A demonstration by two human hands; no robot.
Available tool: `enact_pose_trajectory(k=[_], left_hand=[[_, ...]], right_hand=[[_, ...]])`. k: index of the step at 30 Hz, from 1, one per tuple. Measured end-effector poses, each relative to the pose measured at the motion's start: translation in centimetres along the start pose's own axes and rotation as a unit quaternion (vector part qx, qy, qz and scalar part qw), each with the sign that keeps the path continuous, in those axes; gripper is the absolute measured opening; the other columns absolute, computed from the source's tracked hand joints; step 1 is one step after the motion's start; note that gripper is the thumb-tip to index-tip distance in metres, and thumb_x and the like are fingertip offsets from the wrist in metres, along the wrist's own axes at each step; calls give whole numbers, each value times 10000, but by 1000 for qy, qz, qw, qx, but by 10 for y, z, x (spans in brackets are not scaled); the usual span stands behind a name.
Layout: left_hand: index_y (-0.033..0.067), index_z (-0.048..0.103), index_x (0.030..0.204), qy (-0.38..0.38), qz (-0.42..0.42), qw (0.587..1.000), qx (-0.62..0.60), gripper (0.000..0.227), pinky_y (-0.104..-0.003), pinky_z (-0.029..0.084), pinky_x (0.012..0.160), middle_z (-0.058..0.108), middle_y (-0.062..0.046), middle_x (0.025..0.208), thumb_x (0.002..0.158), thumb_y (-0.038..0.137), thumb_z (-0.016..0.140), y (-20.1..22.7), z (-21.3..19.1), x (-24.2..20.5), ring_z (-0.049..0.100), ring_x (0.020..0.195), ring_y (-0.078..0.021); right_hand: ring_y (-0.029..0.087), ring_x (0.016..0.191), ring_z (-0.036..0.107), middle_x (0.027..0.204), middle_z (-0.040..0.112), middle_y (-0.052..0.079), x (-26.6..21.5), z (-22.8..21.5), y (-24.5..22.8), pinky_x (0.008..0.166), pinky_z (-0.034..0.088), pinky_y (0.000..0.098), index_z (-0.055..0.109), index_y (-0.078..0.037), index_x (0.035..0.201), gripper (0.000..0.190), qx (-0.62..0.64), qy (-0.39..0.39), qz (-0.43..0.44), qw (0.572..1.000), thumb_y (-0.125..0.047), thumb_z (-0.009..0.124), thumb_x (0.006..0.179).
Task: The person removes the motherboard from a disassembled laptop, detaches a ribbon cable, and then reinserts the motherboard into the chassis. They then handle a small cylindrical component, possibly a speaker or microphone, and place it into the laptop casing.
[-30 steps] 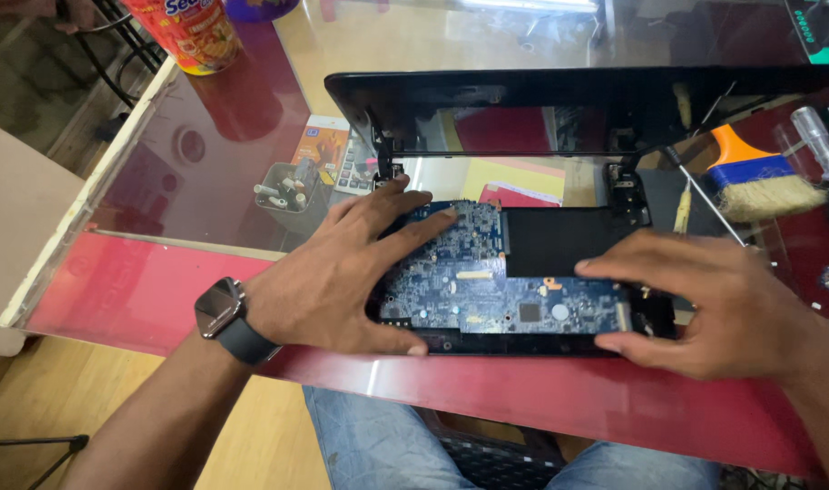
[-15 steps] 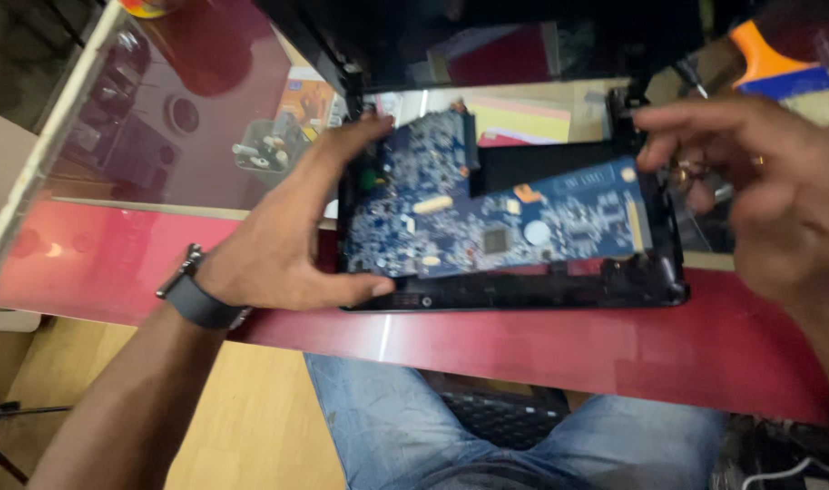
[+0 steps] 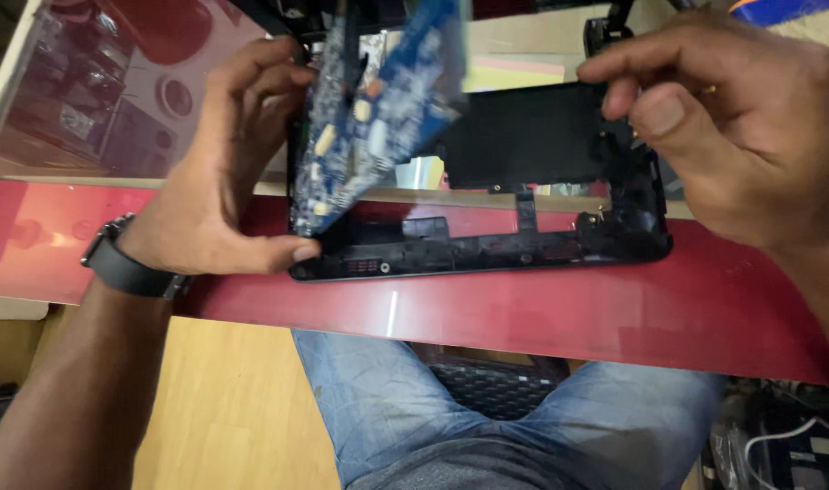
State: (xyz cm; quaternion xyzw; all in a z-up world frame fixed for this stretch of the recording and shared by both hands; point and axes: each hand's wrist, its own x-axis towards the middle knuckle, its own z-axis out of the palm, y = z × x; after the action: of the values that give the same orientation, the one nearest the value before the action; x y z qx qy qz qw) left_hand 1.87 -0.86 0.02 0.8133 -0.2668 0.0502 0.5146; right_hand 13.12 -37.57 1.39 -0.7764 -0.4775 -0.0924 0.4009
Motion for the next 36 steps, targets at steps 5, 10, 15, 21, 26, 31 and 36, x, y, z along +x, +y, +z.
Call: enact_pose_trajectory(k=[5,10,15,21,26,31,36], left_hand=[[111,120,1627,2,-2,1000,-26,1156,-374,225,1387,304,-137,1543,714,194,826,-6,0,-2,308,1564,-243],[103,113,1646,-7,1,1000,-30,1167,-401,258,1389,304,-128,1568,724,211,821,-7,0,-3,329,1581,-271],[42,118,1640,-16,-6,999,-33,1188,-386,219,1399,254,-152,1687,695,166,827,-4,0,-2,257,1638,-262],[16,136,1628,-5,-5,1000,-29,1169,-373,247,1381,254,-131,1663,702,151,836,-1,0,-1,272,1613,-244],[27,134,1623,-1,1,1000,-27,1158,-366,181,1379,242,-148,1686,719,153,847,-1,-1,-2,243,1615,-240],[17,142,1615,-5,10,1000,-3,1115,-384,179,1381,222,-162,1692,763,177,843,-1,-3,-3,223,1626,-271],[-18,181,1595,-2,12,1000,20,1088,-388,151,1373,221,-161,1668,764,219,841,-2,-4,-4,219,1613,-281]], right_hand=[[278,924,637,1031,672,220,-2,0,1,814,508,361,713,206,1294,353,-30,-3,-11,999,-68,583,1113],[232,849,628,1055,696,155,-3,2,11,706,490,349,791,54,1278,410,-151,-10,-31,988,-167,1000,1002],[343,1017,670,1129,774,159,7,11,17,932,466,471,831,-25,1185,887,-224,-50,-219,948,-788,897,738],[293,1182,631,1289,654,96,48,29,-28,987,342,456,699,-99,1316,380,-82,-162,-222,958,-326,661,1015],[427,949,602,1071,649,185,80,77,-15,809,463,541,659,-74,1112,203,-109,-219,-166,955,-221,569,1003],[419,908,584,1053,625,190,94,99,0,774,476,520,619,-36,1061,120,-138,-180,-193,955,-112,594,971],[351,1331,500,1431,566,196,98,107,18,1137,425,442,647,-5,1295,453,-204,-96,-233,946,-12,756,855]])
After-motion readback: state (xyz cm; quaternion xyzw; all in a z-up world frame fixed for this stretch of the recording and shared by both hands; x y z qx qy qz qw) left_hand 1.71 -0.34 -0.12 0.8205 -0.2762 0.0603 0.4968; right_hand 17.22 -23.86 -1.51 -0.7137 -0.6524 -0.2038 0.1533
